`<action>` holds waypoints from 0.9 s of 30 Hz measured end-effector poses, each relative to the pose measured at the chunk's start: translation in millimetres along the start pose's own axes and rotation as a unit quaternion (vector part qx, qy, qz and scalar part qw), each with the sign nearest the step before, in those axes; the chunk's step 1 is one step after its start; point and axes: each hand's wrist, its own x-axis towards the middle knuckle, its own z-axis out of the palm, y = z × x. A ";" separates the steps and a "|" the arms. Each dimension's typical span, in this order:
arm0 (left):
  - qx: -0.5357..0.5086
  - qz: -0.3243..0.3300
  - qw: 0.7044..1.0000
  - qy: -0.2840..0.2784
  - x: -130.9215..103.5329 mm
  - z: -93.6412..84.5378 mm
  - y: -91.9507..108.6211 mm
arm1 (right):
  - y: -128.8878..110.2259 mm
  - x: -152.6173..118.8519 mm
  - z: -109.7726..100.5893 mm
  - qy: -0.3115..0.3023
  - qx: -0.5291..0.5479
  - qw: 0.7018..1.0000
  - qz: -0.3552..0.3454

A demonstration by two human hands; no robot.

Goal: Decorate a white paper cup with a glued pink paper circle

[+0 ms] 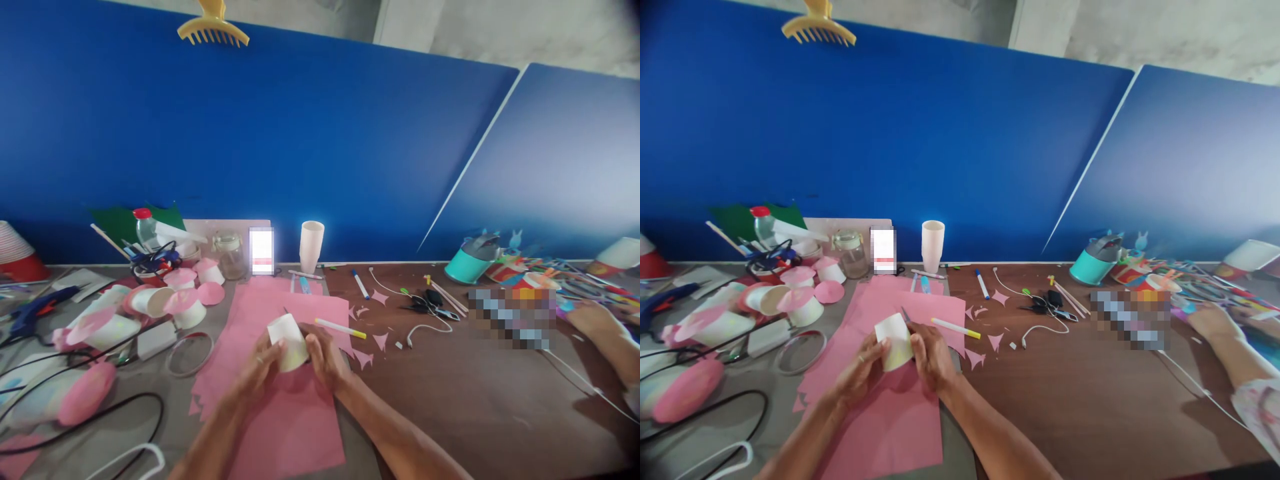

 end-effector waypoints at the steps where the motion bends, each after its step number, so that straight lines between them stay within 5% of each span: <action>1: -0.020 -0.002 1.000 0.008 1.3 -1.3 1.9 | 3.8 1.4 -2.3 0.017 -0.009 1.000 0.003; 5: -0.107 -0.023 0.993 0.050 5.8 -13.6 10.1 | 26.0 8.1 -13.4 0.114 -0.208 0.971 -0.010; 9: -0.149 -0.042 0.985 0.076 6.7 -22.2 11.3 | 42.4 8.4 -16.6 0.032 -0.394 0.918 0.020; 13: -0.159 -0.037 0.984 0.075 7.3 -23.4 10.2 | 49.7 5.7 -15.4 -0.028 -0.446 0.894 0.030; 22: -0.166 -0.047 0.981 0.089 7.6 -21.9 11.2 | 56.7 8.0 -18.6 0.005 -0.389 0.919 0.065; 27: -0.128 -0.039 0.988 0.082 9.7 -20.8 10.6 | 36.1 19.3 -26.6 0.180 -0.101 0.977 0.054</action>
